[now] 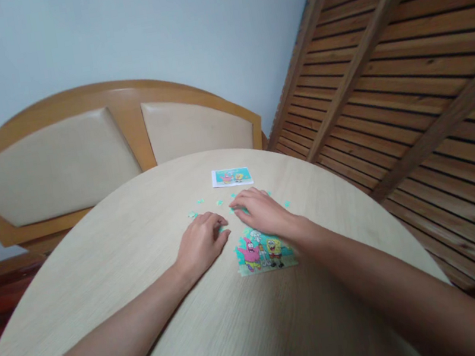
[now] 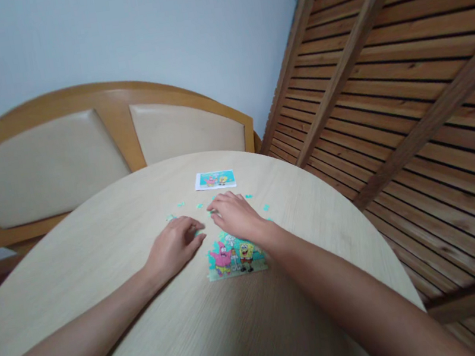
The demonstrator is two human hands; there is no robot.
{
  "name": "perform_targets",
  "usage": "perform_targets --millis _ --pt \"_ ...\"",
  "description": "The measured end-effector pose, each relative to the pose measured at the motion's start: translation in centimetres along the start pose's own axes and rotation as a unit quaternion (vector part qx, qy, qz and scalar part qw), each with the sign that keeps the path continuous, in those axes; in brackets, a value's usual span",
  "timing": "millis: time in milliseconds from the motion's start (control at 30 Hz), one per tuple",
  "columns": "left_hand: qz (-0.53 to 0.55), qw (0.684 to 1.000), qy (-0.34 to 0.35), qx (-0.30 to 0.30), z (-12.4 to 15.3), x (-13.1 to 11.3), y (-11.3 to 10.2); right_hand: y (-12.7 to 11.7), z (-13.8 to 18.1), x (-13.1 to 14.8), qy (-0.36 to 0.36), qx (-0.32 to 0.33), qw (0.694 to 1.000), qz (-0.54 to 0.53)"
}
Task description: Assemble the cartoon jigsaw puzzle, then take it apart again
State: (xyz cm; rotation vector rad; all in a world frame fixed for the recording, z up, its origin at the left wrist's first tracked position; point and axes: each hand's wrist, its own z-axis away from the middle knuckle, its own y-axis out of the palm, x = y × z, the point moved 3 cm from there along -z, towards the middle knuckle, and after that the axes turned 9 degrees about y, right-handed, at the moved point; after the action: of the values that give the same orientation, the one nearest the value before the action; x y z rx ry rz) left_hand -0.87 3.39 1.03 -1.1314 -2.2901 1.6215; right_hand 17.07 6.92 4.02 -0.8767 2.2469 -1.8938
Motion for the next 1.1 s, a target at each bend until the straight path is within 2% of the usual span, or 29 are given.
perform_targets --millis 133,267,433,667,867,1100 --pt "-0.03 0.999 -0.015 -0.001 0.3 0.5 -0.1 1.2 -2.9 0.8 -0.012 0.011 1.0 0.026" --pt "-0.003 1.0 -0.021 0.006 0.5 0.7 -0.1 2.5 -3.6 1.1 -0.019 0.037 0.998 0.051" --pt "0.039 0.999 -0.029 0.003 0.4 0.8 -0.1 2.3 -1.6 1.3 -0.045 0.029 0.997 0.059" --pt "0.099 0.995 0.003 0.012 0.5 0.6 0.3 1.2 2.3 0.6 -0.082 0.007 0.996 0.035" --pt "0.136 0.99 0.021 0.024 0.6 0.1 0.2 1.3 3.5 0.5 -0.067 0.01 0.997 -0.033" --pt "0.144 0.989 -0.011 0.015 1.0 -0.3 0.2 1.9 3.5 0.2 -0.003 -0.006 0.994 -0.107"
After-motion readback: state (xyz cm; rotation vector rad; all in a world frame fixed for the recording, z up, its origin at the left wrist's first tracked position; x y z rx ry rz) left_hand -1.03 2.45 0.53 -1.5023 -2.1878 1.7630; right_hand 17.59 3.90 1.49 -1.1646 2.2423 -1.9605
